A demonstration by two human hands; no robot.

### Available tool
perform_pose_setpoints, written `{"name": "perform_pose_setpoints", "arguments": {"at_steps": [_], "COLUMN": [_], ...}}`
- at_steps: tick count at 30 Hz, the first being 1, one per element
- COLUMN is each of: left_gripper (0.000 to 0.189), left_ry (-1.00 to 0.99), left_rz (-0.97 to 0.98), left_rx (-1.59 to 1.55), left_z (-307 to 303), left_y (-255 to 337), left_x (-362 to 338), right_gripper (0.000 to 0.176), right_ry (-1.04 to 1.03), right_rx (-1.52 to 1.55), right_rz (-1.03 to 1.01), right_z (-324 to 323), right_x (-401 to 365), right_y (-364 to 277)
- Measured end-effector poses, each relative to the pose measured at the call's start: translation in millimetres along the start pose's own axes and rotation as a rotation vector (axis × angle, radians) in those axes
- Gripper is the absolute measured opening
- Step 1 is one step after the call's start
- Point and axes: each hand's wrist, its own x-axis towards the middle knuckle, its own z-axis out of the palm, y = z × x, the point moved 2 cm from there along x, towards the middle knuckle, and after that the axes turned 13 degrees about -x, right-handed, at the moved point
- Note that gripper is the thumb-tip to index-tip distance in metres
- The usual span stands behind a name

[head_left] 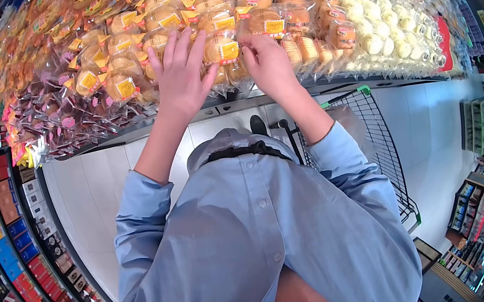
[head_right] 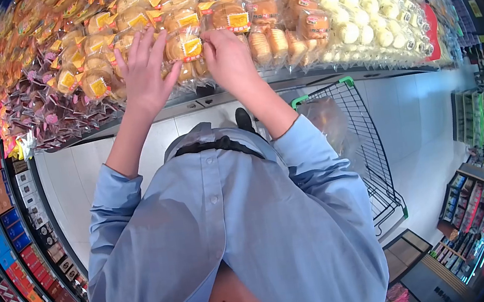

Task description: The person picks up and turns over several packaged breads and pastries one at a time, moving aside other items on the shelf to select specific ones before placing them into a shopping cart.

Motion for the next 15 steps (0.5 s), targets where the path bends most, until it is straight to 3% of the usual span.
{"name": "perform_pose_setpoints", "arguments": {"at_steps": [7, 9, 12, 15], "left_gripper": [0.064, 0.063, 0.058, 0.051], "left_ry": [0.018, -0.022, 0.01, -0.129], "left_rz": [0.039, 0.059, 0.243, 0.249], "left_rx": [-0.075, -0.119, -0.297, -0.652], "left_z": [-4, -11, -19, -16], "left_y": [5, 14, 29, 45], "left_x": [-2, -11, -30, -49], "right_gripper": [0.022, 0.022, 0.022, 0.019], "right_ry": [0.012, -0.035, -0.028, -0.016], "right_rx": [0.274, 0.428, 0.541, 0.568], "right_rz": [0.146, 0.273, 0.388, 0.49], "right_z": [-4, -15, -30, -41], "right_x": [-20, -33, -58, -92], "right_y": [19, 23, 32, 53]}}
